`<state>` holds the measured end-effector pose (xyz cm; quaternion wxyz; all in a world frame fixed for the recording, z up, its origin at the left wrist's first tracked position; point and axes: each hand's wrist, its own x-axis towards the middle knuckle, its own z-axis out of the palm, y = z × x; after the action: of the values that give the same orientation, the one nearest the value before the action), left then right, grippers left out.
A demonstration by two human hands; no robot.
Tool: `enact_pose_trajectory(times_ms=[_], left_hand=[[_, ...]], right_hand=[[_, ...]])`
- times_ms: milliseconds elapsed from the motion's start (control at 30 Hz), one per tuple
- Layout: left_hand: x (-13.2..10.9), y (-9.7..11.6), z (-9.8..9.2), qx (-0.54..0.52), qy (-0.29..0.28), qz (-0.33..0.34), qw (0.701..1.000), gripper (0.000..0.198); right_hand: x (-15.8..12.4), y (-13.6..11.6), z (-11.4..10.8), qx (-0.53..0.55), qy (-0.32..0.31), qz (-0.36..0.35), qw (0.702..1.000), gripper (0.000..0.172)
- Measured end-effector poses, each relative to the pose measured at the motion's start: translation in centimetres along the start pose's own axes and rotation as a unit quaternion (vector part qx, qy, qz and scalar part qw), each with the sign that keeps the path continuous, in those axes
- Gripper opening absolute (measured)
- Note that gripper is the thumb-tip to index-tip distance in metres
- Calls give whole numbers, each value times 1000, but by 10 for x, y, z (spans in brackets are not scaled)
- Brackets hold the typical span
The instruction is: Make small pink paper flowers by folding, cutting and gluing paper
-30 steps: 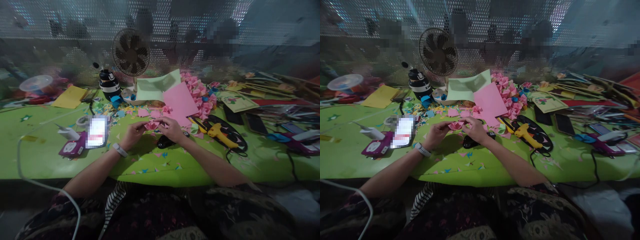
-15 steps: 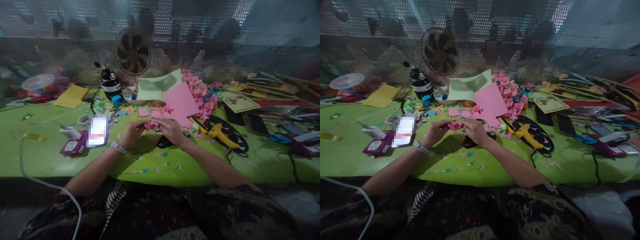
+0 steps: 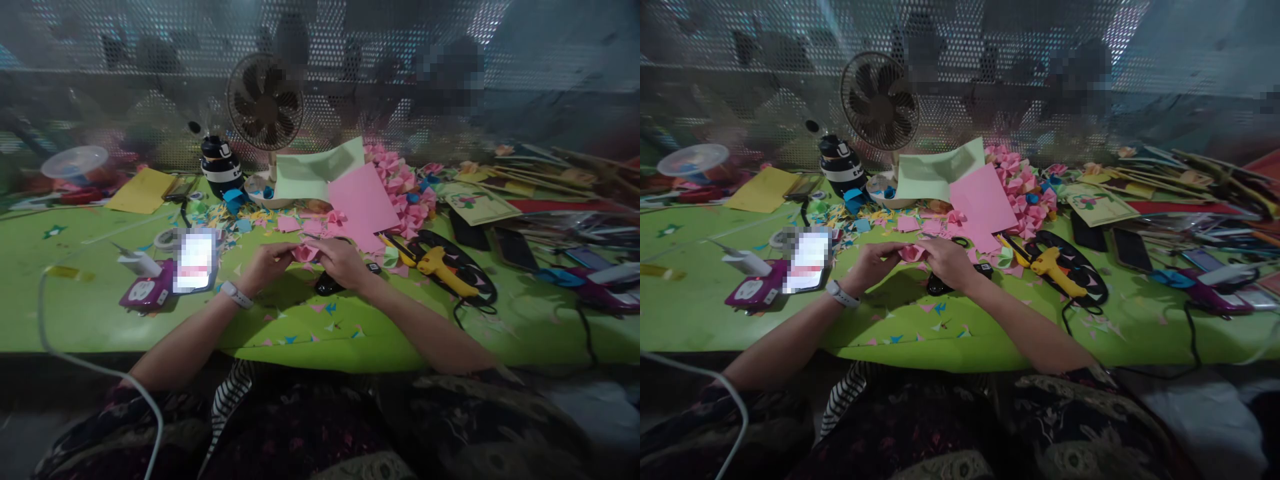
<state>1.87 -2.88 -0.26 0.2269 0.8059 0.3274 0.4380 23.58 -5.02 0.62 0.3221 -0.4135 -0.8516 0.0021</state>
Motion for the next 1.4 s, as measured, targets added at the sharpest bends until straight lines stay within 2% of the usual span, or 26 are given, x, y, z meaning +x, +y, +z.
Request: enact_pose_trajectory(times_ms=[233,400,700,800,933,1233,1400], left_hand=[[0,1,-1,33,3,30,999,26],[-1,4,-2,88,-20,61,994,29],[-4,9,-1,185,-41,52,980,31],[-4,13,2,186,-24,38,981,22],[-6,21,7,158,20,31,987,20],[-8,30,8,186,46,-52,980,24],[-13,28,16,236,36,-38,970,26]], right_hand=[[3,-5,-2,23,-20,38,999,38],[4,-8,-3,9,-46,46,998,30],[5,-12,-3,-13,-48,58,997,29],[6,-15,-3,-3,-47,70,996,28],[6,-19,-2,19,-47,75,996,24],[7,-31,-2,115,-11,138,984,24],[10,-37,0,89,-7,161,983,24]])
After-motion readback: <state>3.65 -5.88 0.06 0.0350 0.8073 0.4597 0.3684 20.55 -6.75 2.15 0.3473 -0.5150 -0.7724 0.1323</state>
